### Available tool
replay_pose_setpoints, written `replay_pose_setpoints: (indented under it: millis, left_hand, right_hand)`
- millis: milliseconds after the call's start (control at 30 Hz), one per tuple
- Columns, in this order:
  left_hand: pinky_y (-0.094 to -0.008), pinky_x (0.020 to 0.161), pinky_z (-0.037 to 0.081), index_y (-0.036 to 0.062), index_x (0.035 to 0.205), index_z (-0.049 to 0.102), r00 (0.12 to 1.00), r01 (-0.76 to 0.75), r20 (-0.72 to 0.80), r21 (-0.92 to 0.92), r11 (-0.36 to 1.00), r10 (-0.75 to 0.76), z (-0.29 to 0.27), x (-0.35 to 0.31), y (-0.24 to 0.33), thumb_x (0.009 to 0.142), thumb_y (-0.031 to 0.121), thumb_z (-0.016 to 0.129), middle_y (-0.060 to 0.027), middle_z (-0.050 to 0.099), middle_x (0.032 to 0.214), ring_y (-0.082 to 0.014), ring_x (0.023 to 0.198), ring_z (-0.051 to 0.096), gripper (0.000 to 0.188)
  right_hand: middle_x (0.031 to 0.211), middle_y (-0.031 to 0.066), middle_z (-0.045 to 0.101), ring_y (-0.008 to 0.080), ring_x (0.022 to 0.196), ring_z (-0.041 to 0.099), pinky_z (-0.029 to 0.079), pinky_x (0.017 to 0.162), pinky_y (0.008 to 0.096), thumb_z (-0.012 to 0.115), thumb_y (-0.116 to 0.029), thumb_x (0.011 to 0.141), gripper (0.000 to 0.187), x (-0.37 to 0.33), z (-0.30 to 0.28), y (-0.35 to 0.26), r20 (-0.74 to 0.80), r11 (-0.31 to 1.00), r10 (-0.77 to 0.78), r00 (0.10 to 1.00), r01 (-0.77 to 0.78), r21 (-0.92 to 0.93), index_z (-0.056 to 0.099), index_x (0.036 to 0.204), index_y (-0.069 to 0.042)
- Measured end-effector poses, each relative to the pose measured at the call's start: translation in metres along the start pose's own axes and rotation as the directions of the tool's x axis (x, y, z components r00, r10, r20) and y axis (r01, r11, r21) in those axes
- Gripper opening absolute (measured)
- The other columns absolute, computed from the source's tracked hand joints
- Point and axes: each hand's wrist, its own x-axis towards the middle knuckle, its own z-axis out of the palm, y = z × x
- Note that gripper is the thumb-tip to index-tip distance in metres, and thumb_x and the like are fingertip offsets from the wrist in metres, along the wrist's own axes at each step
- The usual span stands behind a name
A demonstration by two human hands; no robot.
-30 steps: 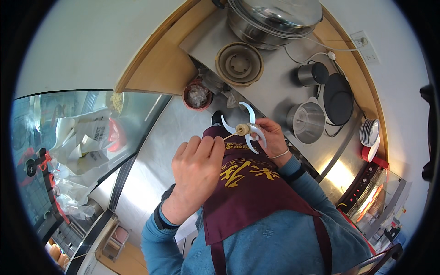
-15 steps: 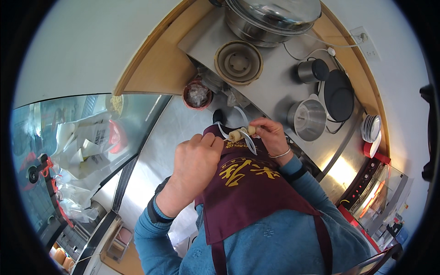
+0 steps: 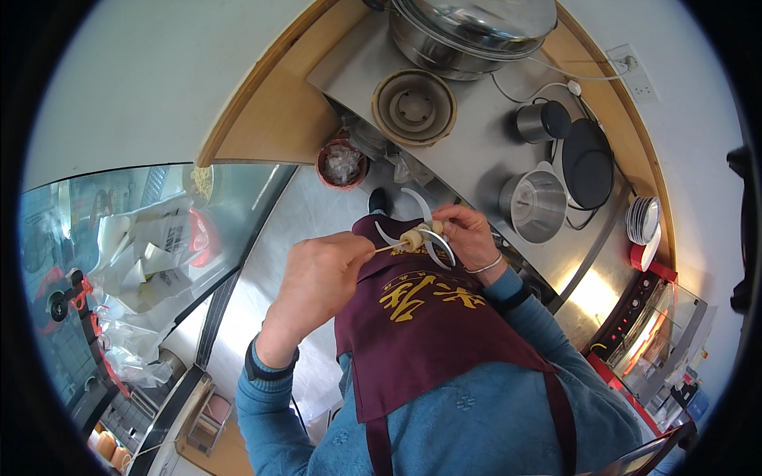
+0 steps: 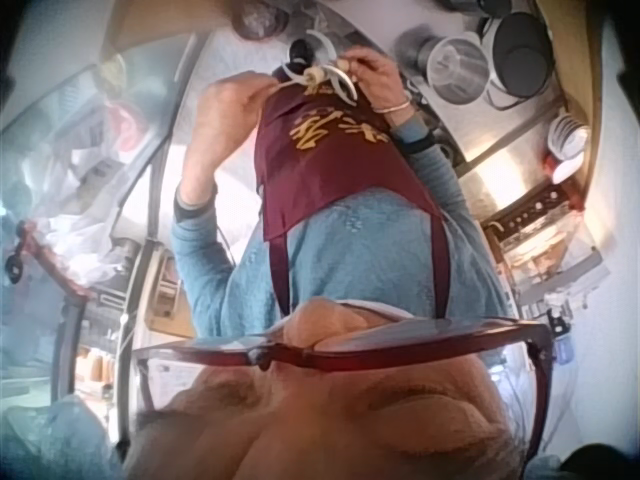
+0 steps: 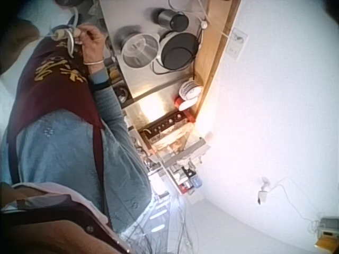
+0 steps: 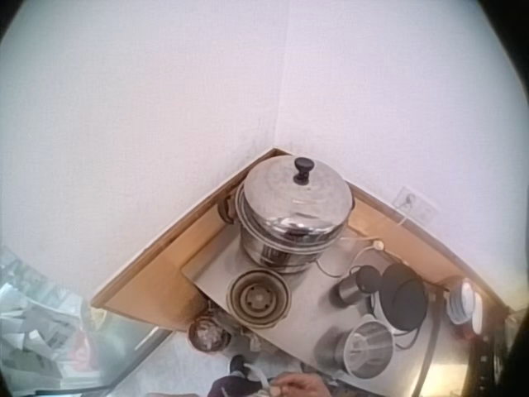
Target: The person uses a small stick to clean a cylindrical component, then wipes the interior of a metal bowl with a cloth. The person then inserts the cylindrical component into the bowl and secures it in place.
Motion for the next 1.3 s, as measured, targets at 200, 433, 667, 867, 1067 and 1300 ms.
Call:
replay_pose_setpoints:
  millis: [200, 433, 667, 867, 1067, 1300]
  left_hand:
    - [-0.0364, 0.067, 0.052, -0.0011, 0.091, 0.07, 0.998, 0.067, -0.012, -0.112, 0.991, -0.069, -0.002, -0.004, -0.005, 0.086, 0.005, 0.067, -0.0161, 0.069, 0.085, -0.034, 0.076, 0.067, 0.008]
    - [-0.0346, 0.065, 0.051, -0.0018, 0.092, 0.07, 0.992, 0.113, -0.041, -0.179, 0.977, -0.122, 0.0, -0.006, -0.007, 0.088, 0.006, 0.066, -0.016, 0.068, 0.082, -0.0303, 0.07, 0.065, 0.009]
    - [-0.033, 0.064, 0.05, -0.0027, 0.093, 0.069, 0.989, 0.122, -0.063, -0.19, 0.974, -0.136, 0.001, -0.012, -0.006, 0.089, 0.004, 0.065, -0.0153, 0.069, 0.082, -0.0255, 0.069, 0.065, 0.009]
    - [-0.0303, 0.066, 0.051, -0.0043, 0.094, 0.069, 0.983, 0.084, -0.134, -0.26, 0.962, -0.123, 0.046, -0.013, -0.006, 0.091, 0.002, 0.065, -0.0143, 0.067, 0.079, -0.0215, 0.07, 0.065, 0.008]
    - [-0.0396, 0.07, 0.053, -0.0005, 0.098, 0.066, 0.953, 0.141, -0.204, -0.358, 0.923, -0.224, 0.089, -0.008, -0.003, 0.09, 0.002, 0.062, -0.0162, 0.067, 0.089, -0.0368, 0.08, 0.066, 0.01]
    - [-0.0357, 0.063, 0.051, -0.0001, 0.099, 0.066, 0.938, 0.102, -0.288, -0.299, 0.949, -0.191, 0.114, -0.002, -0.012, 0.091, 0.001, 0.062, -0.0149, 0.066, 0.083, -0.0293, 0.069, 0.064, 0.009]
  right_hand:
    - [0.107, 0.009, 0.066, 0.015, 0.088, 0.065, 0.054, 0.078, 0.0268, 0.062, -0.002, 0.095, 0.016, 0.002, 0.002, 0.002, -0.052, 1.0, 0.006, 0.999, -0.005, 0.004, 0.067, 0.109, 0.002]
    - [0.101, 0.0121, 0.068, 0.0155, 0.084, 0.065, 0.054, 0.075, 0.0257, 0.063, -0.002, 0.094, 0.02, 0.001, 0.004, 0.0, -0.034, 0.981, 0.055, 0.998, -0.048, 0.186, 0.064, 0.113, 0.004]
    - [0.107, 0.013, 0.066, 0.019, 0.088, 0.064, 0.054, 0.08, 0.0344, 0.06, -0.003, 0.095, 0.028, 0.003, 0.007, 0.004, -0.042, 0.966, 0.05, 0.998, -0.037, 0.257, 0.06, 0.123, -0.001]
    - [0.111, 0.0138, 0.064, 0.0262, 0.096, 0.063, 0.051, 0.088, 0.0425, 0.059, -0.01, 0.097, 0.033, 0.022, 0.013, 0.003, -0.054, 0.778, 0.036, 0.998, 0.006, 0.628, 0.054, 0.129, -0.005]
    - [0.113, 0.0128, 0.063, 0.026, 0.102, 0.063, 0.051, 0.098, 0.0462, 0.059, -0.008, 0.097, 0.035, 0.031, 0.022, -0.007, -0.138, 0.796, 0.055, 0.989, 0.04, 0.604, 0.053, 0.131, -0.006]
    - [0.108, 0.0119, 0.061, 0.0186, 0.09, 0.06, 0.048, 0.1, 0.0456, 0.057, -0.006, 0.098, 0.025, 0.029, 0.033, -0.014, -0.158, 0.765, 0.113, 0.981, 0.015, 0.644, 0.056, 0.123, -0.007]
